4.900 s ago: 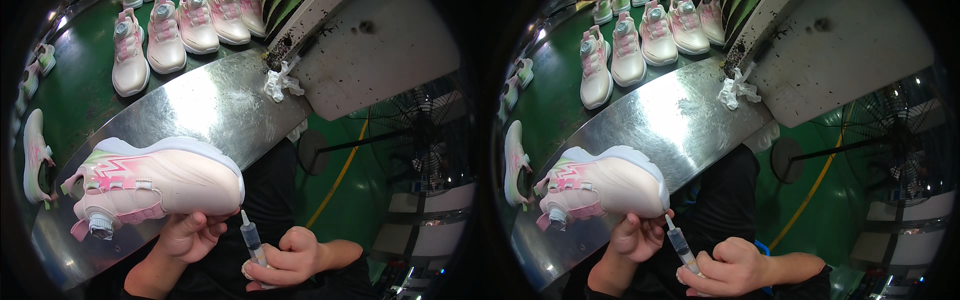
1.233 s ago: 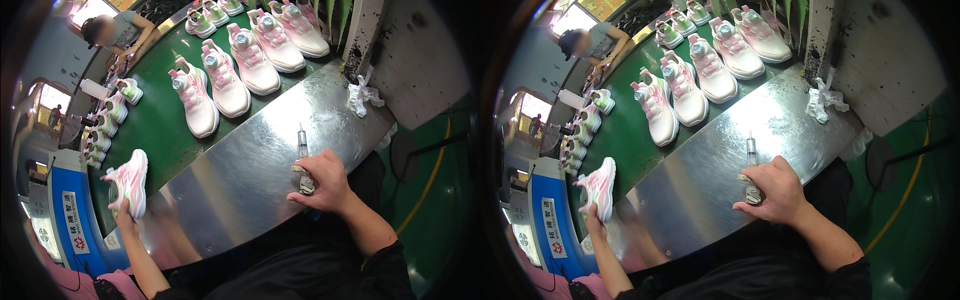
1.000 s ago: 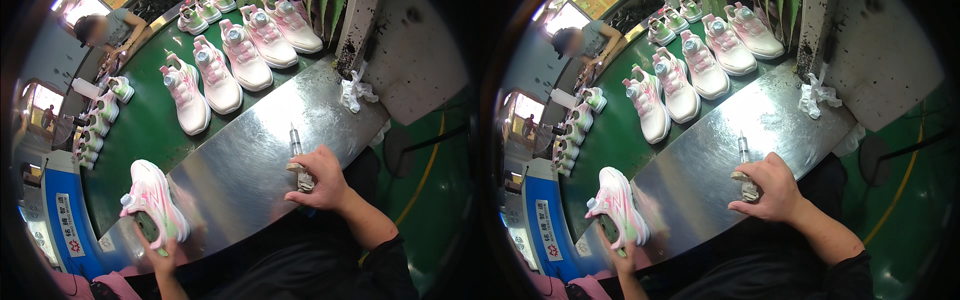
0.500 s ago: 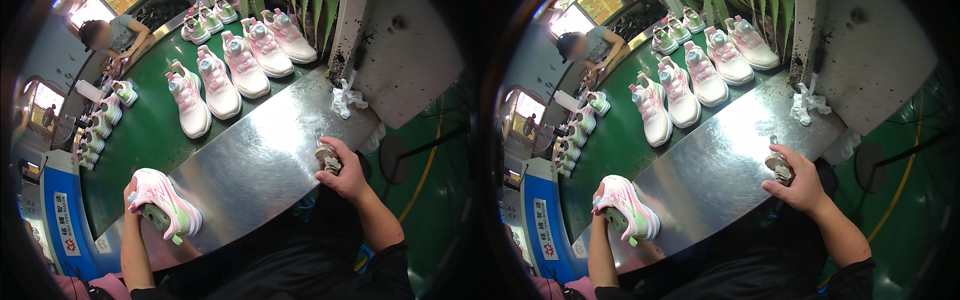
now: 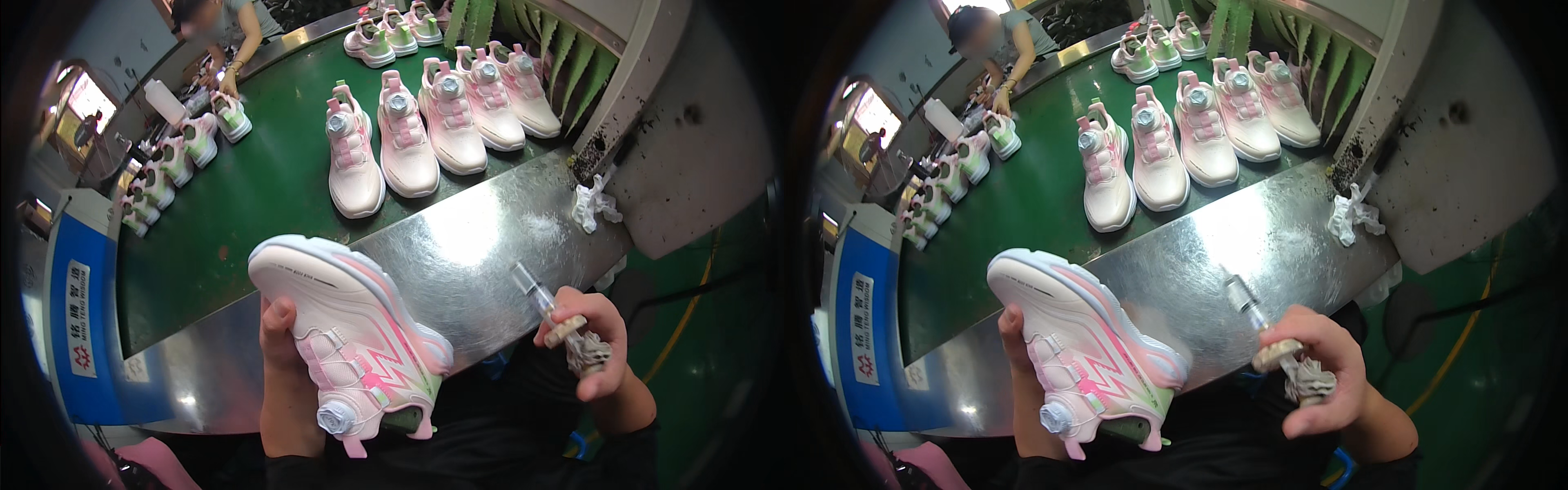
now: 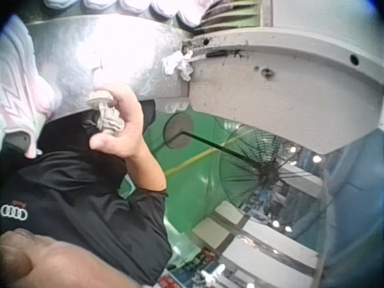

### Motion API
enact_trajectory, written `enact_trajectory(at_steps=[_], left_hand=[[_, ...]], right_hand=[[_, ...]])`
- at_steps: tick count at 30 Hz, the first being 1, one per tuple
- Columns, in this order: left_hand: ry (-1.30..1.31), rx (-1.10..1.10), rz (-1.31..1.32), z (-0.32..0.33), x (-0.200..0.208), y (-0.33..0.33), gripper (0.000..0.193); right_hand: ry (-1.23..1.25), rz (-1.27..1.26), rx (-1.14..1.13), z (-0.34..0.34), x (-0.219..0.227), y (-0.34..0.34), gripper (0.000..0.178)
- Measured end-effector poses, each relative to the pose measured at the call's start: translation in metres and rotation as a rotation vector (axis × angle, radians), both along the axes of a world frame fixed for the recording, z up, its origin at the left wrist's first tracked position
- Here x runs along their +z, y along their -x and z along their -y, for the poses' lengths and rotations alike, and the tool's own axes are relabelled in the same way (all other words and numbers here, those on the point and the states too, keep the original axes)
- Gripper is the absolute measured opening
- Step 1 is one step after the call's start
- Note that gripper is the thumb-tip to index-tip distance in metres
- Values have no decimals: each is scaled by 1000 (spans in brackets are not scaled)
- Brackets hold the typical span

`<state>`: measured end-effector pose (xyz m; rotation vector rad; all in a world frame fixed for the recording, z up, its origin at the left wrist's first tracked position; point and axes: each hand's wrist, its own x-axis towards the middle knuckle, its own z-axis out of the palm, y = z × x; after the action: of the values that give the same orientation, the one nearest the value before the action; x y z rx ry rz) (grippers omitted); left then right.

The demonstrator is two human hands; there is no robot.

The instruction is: The person picks up shoes one by one, applies adhesive around the sole seams using a syringe, and places them onto a conveyor belt.

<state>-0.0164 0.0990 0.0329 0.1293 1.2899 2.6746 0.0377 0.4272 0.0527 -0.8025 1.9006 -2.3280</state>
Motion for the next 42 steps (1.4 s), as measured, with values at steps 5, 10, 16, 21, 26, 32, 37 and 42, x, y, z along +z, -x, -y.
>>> enact_trajectory(at_steps=[5, 10, 16, 21, 26, 32, 37, 42], left_hand=[[-14, 32, -73, 18, 9, -12, 56], [-142, -218, -280, 21, -6, -6, 62], [-160, -101, -469, 20, 10, -19, 62], [-167, -125, -473, 14, 9, -19, 63], [-131, -118, -496, 17, 14, -26, 63], [-141, -135, -482, 16, 15, -25, 64], [10, -97, -556, 22, 5, -22, 72], [-15, -67, -535, 18, 7, -24, 71]], right_hand=[[350, 128, 276, 49, 36, 7, 75], [316, 117, 305, 82, 60, 11, 62], [324, 144, 400, 108, 66, 16, 62], [255, 106, 391, 113, 73, 15, 62], [253, 120, 388, 118, 74, 14, 62], [217, 133, 359, 117, 78, 12, 64], [212, 152, 341, 116, 79, 15, 63], [238, 165, 284, 114, 80, 7, 63]])
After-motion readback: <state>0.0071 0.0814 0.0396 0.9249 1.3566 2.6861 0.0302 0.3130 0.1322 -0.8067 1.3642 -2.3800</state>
